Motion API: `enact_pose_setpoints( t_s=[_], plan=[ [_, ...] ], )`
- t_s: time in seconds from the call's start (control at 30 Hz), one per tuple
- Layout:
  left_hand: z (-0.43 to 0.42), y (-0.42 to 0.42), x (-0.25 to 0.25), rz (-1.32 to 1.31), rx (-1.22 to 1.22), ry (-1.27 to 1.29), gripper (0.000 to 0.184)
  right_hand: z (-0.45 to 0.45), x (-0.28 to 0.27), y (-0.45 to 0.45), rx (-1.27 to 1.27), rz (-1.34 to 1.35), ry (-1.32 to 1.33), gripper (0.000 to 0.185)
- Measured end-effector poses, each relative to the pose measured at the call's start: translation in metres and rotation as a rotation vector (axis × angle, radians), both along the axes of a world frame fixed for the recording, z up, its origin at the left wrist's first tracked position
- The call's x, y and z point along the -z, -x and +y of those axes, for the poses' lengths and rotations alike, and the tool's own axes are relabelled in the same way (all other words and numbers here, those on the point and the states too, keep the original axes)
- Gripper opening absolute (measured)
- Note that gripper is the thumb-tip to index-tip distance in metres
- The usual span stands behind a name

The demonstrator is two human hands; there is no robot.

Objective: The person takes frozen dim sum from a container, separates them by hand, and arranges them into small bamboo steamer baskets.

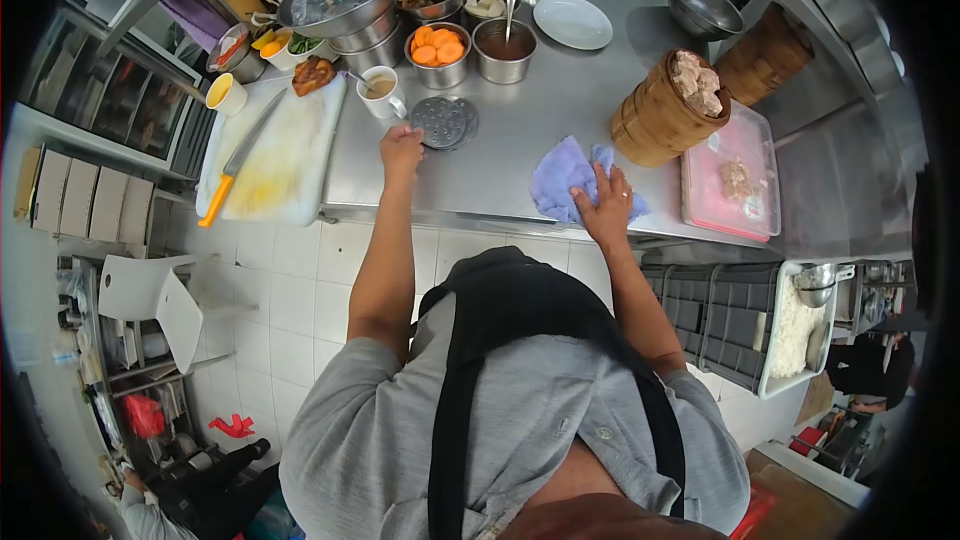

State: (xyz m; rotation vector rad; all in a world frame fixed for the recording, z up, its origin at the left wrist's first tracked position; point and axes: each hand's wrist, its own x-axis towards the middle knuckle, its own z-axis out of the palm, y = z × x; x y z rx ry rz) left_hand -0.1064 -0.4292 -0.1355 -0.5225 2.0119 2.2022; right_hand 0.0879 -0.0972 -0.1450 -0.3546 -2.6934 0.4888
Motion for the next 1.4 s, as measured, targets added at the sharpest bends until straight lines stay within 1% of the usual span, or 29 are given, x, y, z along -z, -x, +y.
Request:
enact_pose_setpoints(
  t_s=[0.1, 0.2, 0.4, 0.5, 0.6, 0.7, 0.8, 0.9, 1.0, 1.1, 1.2, 1.33, 1.37, 1.4],
  plan=[
    [-0.007, -0.002, -0.008, -0.006, -0.031, -0.067, 0.014, -0.002, -0.001, 0.000, -0.002, 0.002, -0.001, 0.068],
    [-0.007, -0.006, -0.006, 0.061, -0.076, -0.054, 0.010, -0.003, -0.004, 0.000, 0.004, -0.004, -0.006, 0.067],
    [-0.002, -0.011, 0.002, 0.118, -0.182, -0.008, 0.009, -0.003, -0.004, 0.000, 0.001, 0.008, -0.010, 0.067],
    [-0.002, -0.012, 0.002, 0.144, -0.188, -0.046, 0.006, -0.004, -0.008, 0.000, 0.000, -0.004, 0.003, 0.066],
    [-0.005, -0.010, -0.002, 0.093, -0.195, -0.132, 0.005, -0.004, -0.009, 0.000, 0.002, -0.013, 0.007, 0.066],
    [-0.009, -0.009, -0.009, -0.006, -0.188, -0.096, 0.009, -0.006, -0.010, -0.002, 0.006, -0.013, 0.011, 0.066],
    [-0.012, -0.012, -0.009, -0.057, -0.173, -0.149, 0.009, -0.002, -0.007, 0.002, -0.007, -0.011, -0.002, 0.065],
    [-0.017, -0.022, -0.015, -0.054, -0.007, -0.302, 0.008, -0.001, -0.002, 0.001, -0.005, -0.008, -0.005, 0.064],
    [-0.006, -0.042, -0.036, 0.153, 0.127, -0.466, 0.006, 0.000, 0.001, 0.000, -0.008, 0.013, -0.008, 0.062],
    [0.020, -0.069, -0.090, 0.382, 0.176, -0.426, 0.007, 0.000, 0.002, -0.001, -0.008, 0.023, -0.011, 0.062],
    [0.035, -0.089, -0.113, 0.852, 0.197, -0.111, 0.007, -0.002, -0.005, -0.002, 0.005, 0.017, -0.005, 0.061],
    [0.039, -0.109, -0.142, 1.303, 0.253, 0.401, 0.013, 0.002, 0.002, 0.000, 0.020, 0.052, -0.002, 0.060],
    [0.041, -0.112, -0.142, 1.306, 0.263, 0.349, 0.017, 0.003, 0.005, 0.001, 0.055, 0.065, 0.009, 0.058],
    [0.042, -0.114, -0.144, 1.325, 0.272, 0.349, 0.018, 0.004, 0.007, 0.003, 0.088, 0.078, 0.019, 0.056]
  ],
)
